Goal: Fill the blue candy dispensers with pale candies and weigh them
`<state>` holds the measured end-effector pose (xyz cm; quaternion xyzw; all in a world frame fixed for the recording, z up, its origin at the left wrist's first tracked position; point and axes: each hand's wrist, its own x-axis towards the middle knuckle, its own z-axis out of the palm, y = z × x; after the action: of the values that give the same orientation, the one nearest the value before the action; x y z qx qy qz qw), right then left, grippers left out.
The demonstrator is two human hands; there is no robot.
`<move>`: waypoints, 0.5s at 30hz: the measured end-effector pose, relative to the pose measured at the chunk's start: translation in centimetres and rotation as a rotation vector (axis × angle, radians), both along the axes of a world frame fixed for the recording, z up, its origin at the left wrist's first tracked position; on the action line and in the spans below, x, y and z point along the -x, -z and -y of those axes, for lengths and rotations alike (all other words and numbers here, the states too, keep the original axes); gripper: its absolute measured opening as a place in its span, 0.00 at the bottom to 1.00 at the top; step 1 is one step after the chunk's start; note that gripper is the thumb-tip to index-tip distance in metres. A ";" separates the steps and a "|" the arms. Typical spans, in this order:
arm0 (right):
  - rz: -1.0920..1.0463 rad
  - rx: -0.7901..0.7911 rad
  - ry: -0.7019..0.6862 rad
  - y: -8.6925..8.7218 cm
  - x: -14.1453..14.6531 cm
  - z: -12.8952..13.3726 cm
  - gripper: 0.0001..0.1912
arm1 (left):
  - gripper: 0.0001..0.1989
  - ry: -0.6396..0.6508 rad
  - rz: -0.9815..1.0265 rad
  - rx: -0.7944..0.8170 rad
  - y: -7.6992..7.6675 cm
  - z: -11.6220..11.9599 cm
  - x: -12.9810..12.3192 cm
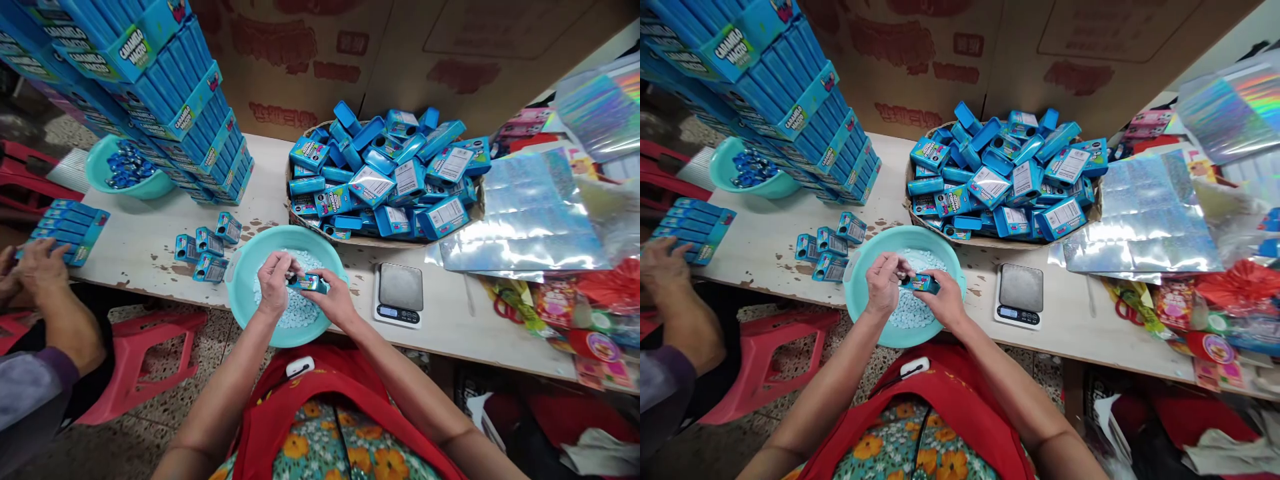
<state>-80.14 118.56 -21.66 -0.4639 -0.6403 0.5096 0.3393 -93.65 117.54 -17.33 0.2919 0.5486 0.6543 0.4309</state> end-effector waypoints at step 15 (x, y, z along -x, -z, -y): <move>-0.139 -0.158 0.428 5.8 -0.7 -0.2 0.20 | 0.19 0.699 -1.148 0.224 14.1 1.0 -1.9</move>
<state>-79.42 118.81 -27.48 -0.5248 -0.5405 0.4050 0.5181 -91.73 116.52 -31.38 0.7066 0.6282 0.1574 0.2851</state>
